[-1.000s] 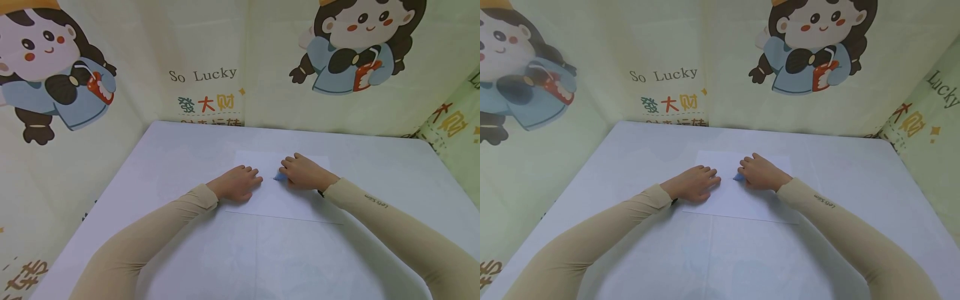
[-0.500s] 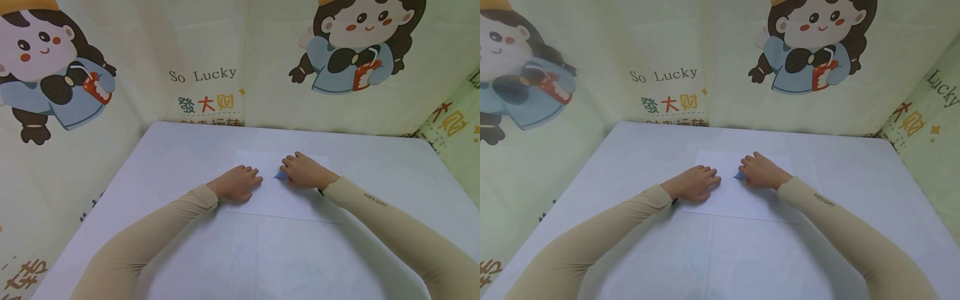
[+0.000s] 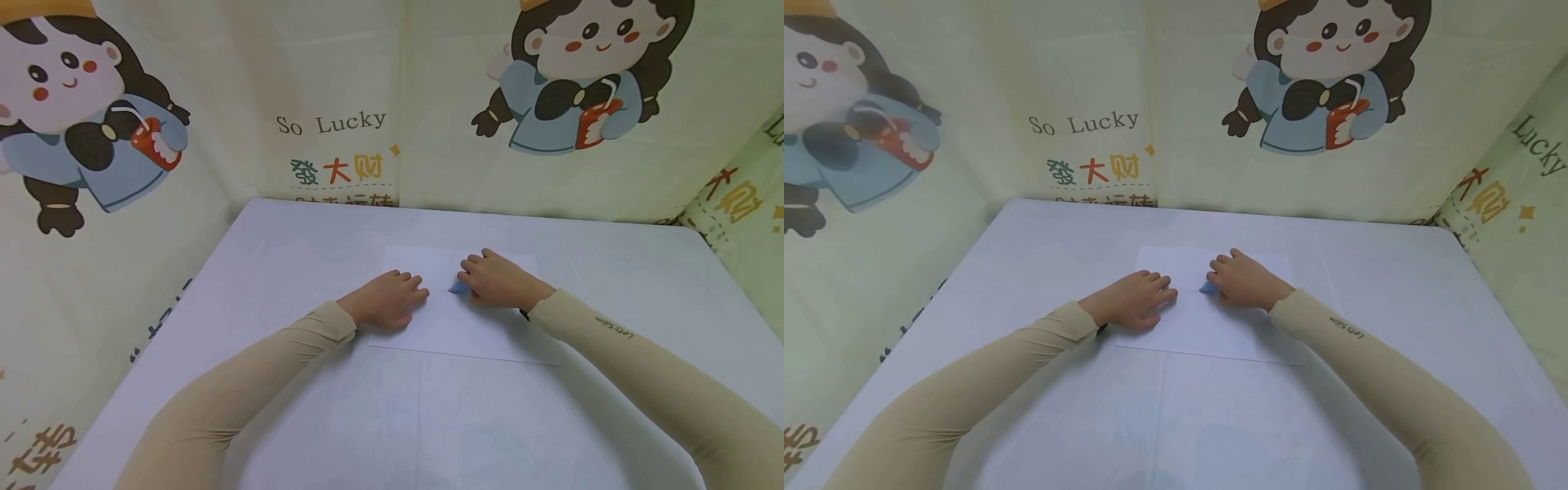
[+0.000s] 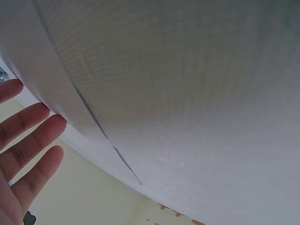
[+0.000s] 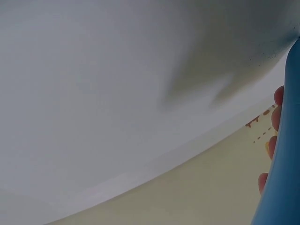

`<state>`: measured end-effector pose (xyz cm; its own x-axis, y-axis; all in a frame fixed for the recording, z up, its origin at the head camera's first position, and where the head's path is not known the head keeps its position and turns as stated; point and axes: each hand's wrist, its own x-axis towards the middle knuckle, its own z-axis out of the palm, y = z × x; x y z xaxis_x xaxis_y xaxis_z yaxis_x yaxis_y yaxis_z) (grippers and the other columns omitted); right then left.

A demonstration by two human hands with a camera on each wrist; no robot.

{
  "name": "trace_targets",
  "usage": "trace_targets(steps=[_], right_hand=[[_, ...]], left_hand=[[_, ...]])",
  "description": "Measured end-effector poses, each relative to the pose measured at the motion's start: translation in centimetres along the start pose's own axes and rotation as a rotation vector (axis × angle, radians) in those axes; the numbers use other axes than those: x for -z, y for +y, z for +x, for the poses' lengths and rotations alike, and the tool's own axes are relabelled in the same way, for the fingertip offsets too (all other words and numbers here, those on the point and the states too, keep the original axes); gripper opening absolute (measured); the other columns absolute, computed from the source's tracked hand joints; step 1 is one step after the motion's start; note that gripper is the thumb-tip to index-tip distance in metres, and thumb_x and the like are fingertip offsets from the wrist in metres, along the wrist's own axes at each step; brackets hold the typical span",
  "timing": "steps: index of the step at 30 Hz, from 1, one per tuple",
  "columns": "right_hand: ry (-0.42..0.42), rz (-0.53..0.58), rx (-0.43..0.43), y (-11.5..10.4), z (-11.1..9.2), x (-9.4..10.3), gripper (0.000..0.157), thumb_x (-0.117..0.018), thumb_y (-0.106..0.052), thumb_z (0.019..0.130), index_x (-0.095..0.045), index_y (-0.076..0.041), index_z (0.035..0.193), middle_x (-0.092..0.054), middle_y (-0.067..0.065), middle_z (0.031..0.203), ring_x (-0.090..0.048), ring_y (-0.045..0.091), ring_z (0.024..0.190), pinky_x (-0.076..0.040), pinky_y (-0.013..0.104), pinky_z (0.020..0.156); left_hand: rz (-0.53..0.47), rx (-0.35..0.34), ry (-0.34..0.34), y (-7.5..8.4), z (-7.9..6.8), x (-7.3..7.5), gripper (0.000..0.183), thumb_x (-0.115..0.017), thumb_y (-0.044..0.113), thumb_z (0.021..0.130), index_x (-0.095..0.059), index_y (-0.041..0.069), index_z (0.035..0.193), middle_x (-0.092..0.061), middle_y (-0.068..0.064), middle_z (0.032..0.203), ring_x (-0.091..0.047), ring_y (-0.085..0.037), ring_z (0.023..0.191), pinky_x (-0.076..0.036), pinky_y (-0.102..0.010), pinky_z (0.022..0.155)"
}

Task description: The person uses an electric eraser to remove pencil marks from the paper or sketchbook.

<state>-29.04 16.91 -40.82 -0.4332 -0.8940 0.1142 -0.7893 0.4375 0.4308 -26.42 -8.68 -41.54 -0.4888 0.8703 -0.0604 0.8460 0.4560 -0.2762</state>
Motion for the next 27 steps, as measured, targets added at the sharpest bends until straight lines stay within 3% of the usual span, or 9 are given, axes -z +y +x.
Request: trace_targets(steps=[10,18,27], right_hand=[[-0.012,0.017,-0.008,-0.3,0.25,0.28,0.011,-0.065,-0.014,0.073,-0.057,-0.007,0.078,-0.052,0.004,0.071,-0.047,0.019,0.063,-0.035,0.033,0.059],[-0.005,0.015,-0.018,-0.25,0.39,0.4,0.01,-0.063,-0.013,0.073,-0.056,-0.007,0.077,-0.051,0.003,0.069,-0.046,0.019,0.061,-0.034,0.032,0.058],[0.005,0.009,-0.002,-0.38,0.38,0.28,0.011,-0.064,-0.014,0.072,-0.056,-0.008,0.077,-0.05,0.003,0.069,-0.045,0.019,0.061,-0.033,0.031,0.057]], left_hand=[[0.0,0.005,-0.027,-0.06,0.05,0.08,0.038,-0.052,0.035,0.087,-0.049,0.015,0.12,-0.054,-0.003,0.104,-0.054,-0.019,0.091,-0.045,-0.033,0.081],[0.017,-0.008,0.012,-0.19,0.02,-0.03,0.038,-0.053,0.035,0.086,-0.05,0.014,0.118,-0.055,-0.003,0.102,-0.054,-0.019,0.088,-0.045,-0.031,0.078],[-0.003,0.006,-0.033,-0.17,0.05,0.12,0.039,-0.052,0.035,0.087,-0.05,0.015,0.12,-0.055,-0.003,0.104,-0.054,-0.018,0.09,-0.045,-0.032,0.079]])
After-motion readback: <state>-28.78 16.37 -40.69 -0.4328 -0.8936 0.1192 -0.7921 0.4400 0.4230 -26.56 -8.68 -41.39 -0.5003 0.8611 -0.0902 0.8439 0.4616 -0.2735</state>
